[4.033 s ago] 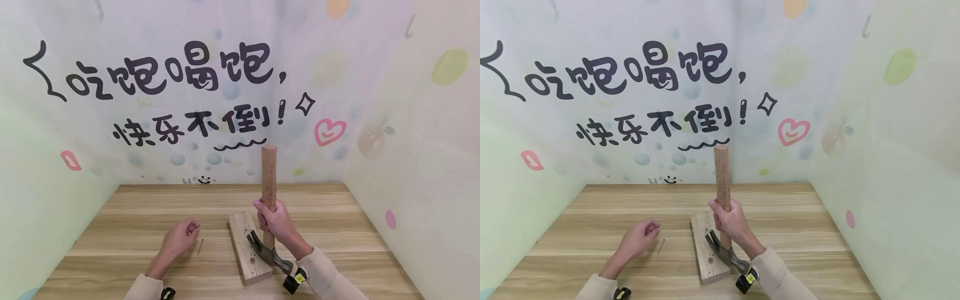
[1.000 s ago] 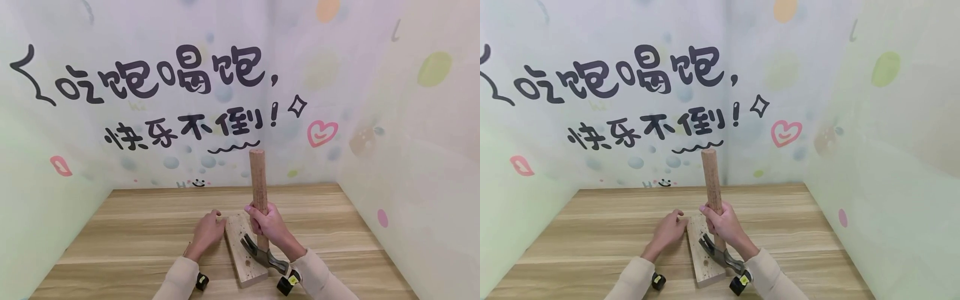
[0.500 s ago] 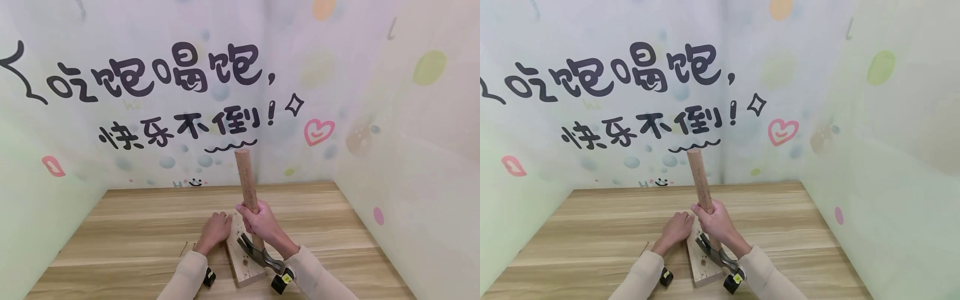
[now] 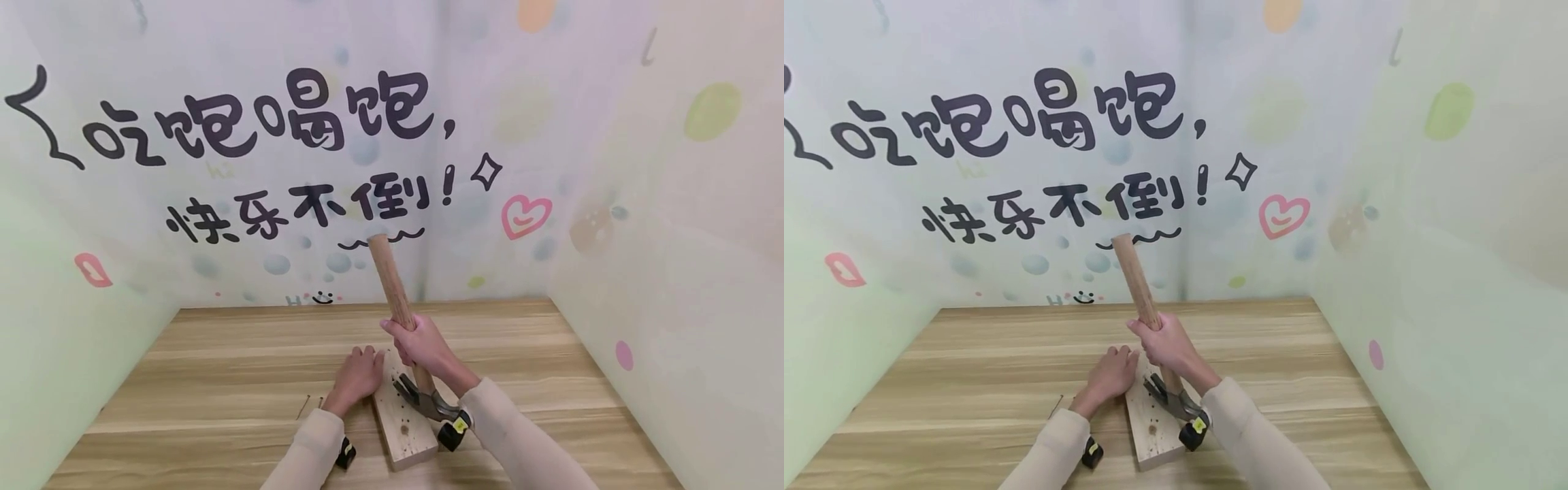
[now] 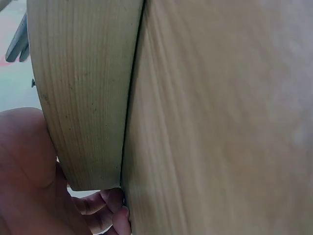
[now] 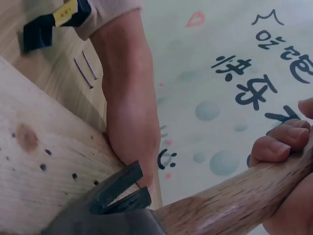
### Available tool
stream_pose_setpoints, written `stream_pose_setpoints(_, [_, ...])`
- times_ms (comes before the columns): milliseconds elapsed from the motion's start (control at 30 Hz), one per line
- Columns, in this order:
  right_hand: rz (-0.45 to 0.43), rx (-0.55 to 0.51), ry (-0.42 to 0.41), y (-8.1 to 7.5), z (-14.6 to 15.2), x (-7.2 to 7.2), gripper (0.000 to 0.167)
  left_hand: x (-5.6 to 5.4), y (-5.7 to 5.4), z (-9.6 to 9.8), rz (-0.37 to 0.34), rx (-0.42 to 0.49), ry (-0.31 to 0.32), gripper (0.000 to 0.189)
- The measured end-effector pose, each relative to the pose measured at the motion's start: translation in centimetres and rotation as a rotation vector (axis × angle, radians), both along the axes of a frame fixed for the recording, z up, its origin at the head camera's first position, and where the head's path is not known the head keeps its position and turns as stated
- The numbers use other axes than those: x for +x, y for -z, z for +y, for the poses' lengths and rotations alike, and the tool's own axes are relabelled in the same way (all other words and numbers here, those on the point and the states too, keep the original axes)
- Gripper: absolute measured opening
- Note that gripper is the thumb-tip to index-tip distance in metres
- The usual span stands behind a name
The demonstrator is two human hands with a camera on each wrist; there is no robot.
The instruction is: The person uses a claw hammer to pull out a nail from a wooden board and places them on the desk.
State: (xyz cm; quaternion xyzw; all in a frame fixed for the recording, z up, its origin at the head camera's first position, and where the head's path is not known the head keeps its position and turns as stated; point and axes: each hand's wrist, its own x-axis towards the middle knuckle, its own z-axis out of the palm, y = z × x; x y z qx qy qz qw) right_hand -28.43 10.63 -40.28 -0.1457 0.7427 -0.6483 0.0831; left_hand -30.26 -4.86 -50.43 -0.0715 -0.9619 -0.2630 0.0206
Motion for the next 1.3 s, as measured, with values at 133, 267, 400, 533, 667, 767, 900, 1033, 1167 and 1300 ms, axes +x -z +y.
stream_pose_setpoints(133, [-0.04, 0.029, -0.042, 0.0, -0.7, -1.0, 0.03, -0.1, 0.1, -0.1, -0.004, -0.021, 0.002, 0.043])
stream_pose_setpoints(267, [-0.041, 0.076, -0.08, 0.0, -1.6, -1.5, 0.03, -0.3, 0.1, 0.0, 0.005, -0.05, 0.017, 0.038])
stream_pose_setpoints(400, [-0.022, 0.139, -0.068, 0.2, -2.6, -1.8, 0.028, -0.4, 0.2, 0.0, 0.022, -0.082, 0.04, 0.034])
stream_pose_setpoints(533, [-0.028, 0.188, -0.038, 0.4, -3.4, -2.1, 0.03, -0.4, 0.3, 0.0, 0.022, -0.104, 0.051, 0.032])
stream_pose_setpoints(667, [-0.023, 0.2, -0.013, 0.4, -4.0, -2.6, 0.032, -0.4, 0.3, 0.0, 0.006, -0.105, 0.048, 0.031])
stream_pose_setpoints(767, [-0.001, 0.177, 0.006, 0.3, -4.2, -2.9, 0.03, -0.5, 0.4, 0.0, -0.006, -0.095, 0.046, 0.031])
stream_pose_setpoints(900, [0.021, 0.13, 0.024, 0.2, -4.0, -2.9, 0.029, -0.6, 0.3, -0.1, -0.009, -0.079, 0.071, 0.029])
stream_pose_setpoints(1033, [0.056, 0.086, 0.027, 0.2, -3.8, -2.7, 0.032, -0.6, 0.1, -0.3, -0.011, -0.057, 0.083, 0.028])
stream_pose_setpoints(1167, [0.089, 0.056, 0.045, 0.4, -3.6, -2.4, 0.032, -0.7, 0.0, -0.3, -0.035, -0.042, 0.073, 0.031])
stream_pose_setpoints(1300, [0.097, 0.051, 0.05, 0.7, -3.5, -2.2, 0.031, -0.6, 0.1, -0.2, -0.062, -0.035, 0.064, 0.033])
